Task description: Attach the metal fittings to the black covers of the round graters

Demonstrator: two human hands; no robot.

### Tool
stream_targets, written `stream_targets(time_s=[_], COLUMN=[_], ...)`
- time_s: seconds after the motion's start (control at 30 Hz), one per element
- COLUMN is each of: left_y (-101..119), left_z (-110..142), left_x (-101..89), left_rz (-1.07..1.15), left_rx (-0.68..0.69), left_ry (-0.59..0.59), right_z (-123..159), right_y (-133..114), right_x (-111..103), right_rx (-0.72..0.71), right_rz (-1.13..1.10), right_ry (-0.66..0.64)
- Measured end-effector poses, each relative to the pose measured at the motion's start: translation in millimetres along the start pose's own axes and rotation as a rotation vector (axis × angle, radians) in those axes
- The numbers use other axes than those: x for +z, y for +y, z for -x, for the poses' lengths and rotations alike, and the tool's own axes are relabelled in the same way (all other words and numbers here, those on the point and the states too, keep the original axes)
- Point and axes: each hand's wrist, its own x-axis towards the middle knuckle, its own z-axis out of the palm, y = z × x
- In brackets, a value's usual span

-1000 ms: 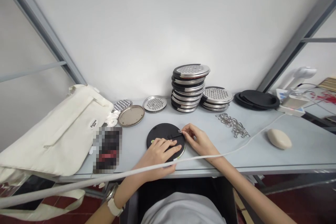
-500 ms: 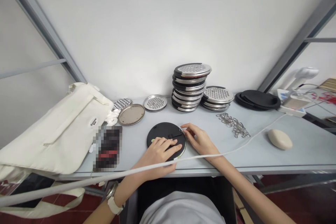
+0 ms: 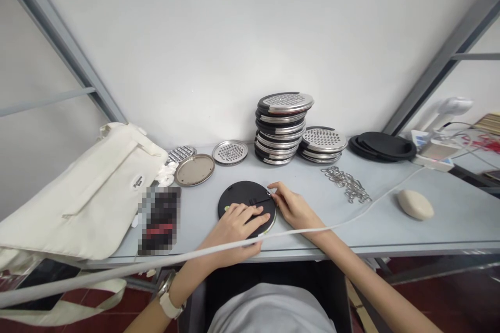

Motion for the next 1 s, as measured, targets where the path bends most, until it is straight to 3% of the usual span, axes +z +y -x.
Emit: stream_targets(time_s=[0.57, 1.0], left_y=[-0.5, -1.3], left_z=[-0.4, 1.0], left_x=[-1.4, 0.8], left_rz=[-0.022, 0.004], left_rx=[0.009, -0.005], left_ry=[0.004, -0.017], right_z=[-1.3, -2.0], right_y=[7.0, 0.4], right_x=[3.2, -3.2], right_rx=[-0.135, -0.157], right_rz=[0.032, 0.066], right_ry=[0.062, 0.004])
